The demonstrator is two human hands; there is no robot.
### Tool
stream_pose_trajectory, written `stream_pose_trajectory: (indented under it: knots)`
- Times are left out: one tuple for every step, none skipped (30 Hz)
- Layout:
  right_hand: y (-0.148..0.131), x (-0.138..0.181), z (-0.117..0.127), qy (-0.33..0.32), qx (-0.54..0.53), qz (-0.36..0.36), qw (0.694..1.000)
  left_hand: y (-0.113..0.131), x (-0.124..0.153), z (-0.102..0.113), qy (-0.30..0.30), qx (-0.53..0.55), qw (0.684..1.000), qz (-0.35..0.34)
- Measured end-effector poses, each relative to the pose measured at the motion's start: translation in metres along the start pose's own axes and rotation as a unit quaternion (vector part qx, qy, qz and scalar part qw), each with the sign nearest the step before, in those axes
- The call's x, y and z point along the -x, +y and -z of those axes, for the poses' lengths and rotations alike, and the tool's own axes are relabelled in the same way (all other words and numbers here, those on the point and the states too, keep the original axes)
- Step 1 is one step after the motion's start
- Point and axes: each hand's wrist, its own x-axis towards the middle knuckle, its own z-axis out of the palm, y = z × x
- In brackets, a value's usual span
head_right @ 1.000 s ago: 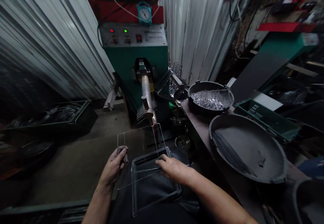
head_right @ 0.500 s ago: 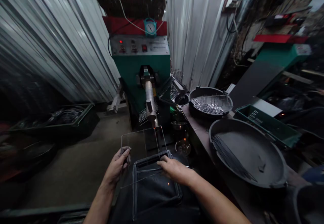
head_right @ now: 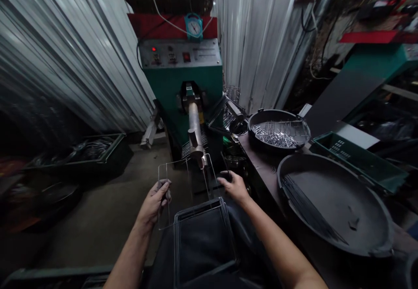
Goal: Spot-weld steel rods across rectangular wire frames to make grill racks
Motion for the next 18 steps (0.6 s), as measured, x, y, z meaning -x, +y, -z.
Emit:
stream_pose_trajectory:
  knots:
    - [-0.002,-0.012,-0.005,-0.027,-0.018,-0.031,0.999,0.002,-0.006,-0.002,0.002,0.006,1.000,0.001]
    - [-0.005,-0.022,-0.011,-0.054,-0.028,-0.050,0.997,0.004,-0.013,-0.003,0.002,0.011,1.000,0.002]
    - [-0.008,-0.032,-0.015,-0.074,-0.035,-0.060,0.995,0.006,-0.019,-0.004,0.001,0.014,1.000,0.002]
    - [-0.011,-0.041,-0.019,-0.086,-0.040,-0.064,0.993,0.007,-0.025,-0.005,-0.002,0.017,1.000,0.001]
    - [-0.015,-0.048,-0.023,-0.094,-0.046,-0.066,0.992,0.009,-0.031,-0.005,-0.006,0.020,1.000,0.001]
    - [-0.018,-0.055,-0.026,-0.098,-0.057,-0.069,0.991,0.011,-0.037,-0.005,-0.010,0.023,1.000,0.003]
    - [-0.021,-0.060,-0.028,-0.103,-0.071,-0.075,0.989,0.012,-0.043,-0.004,-0.014,0.026,1.000,0.005]
    - [-0.023,-0.065,-0.029,-0.108,-0.086,-0.081,0.987,0.014,-0.049,-0.003,-0.018,0.029,0.999,0.009]
    - [-0.025,-0.070,-0.030,-0.114,-0.097,-0.084,0.985,0.015,-0.055,-0.003,-0.021,0.030,0.999,0.013]
    - [-0.026,-0.074,-0.031,-0.119,-0.106,-0.085,0.984,0.016,-0.060,-0.002,-0.023,0.030,0.999,0.016]
    - [-0.026,-0.077,-0.031,-0.122,-0.110,-0.083,0.983,0.018,-0.065,-0.001,-0.026,0.030,0.999,0.018]
    - [-0.025,-0.080,-0.032,-0.124,-0.111,-0.081,0.983,0.019,-0.069,-0.001,-0.028,0.028,0.999,0.019]
    - [-0.024,-0.083,-0.033,-0.127,-0.111,-0.080,0.983,0.020,-0.074,0.000,-0.030,0.026,0.999,0.019]
    - [-0.023,-0.086,-0.033,-0.130,-0.111,-0.081,0.982,0.021,-0.077,0.000,-0.030,0.023,0.999,0.020]
    - [-0.022,-0.089,-0.034,-0.134,-0.111,-0.083,0.981,0.022,-0.081,0.000,-0.030,0.021,0.999,0.020]
    - [-0.022,-0.092,-0.035,-0.136,-0.110,-0.083,0.981,0.024,-0.084,0.000,-0.029,0.020,0.999,0.022]
    - [-0.022,-0.095,-0.036,-0.137,-0.108,-0.078,0.982,0.025,-0.087,0.000,-0.029,0.022,0.999,0.024]
    - [-0.022,-0.099,-0.037,-0.135,-0.103,-0.070,0.983,0.026,-0.090,0.000,-0.030,0.025,0.999,0.027]
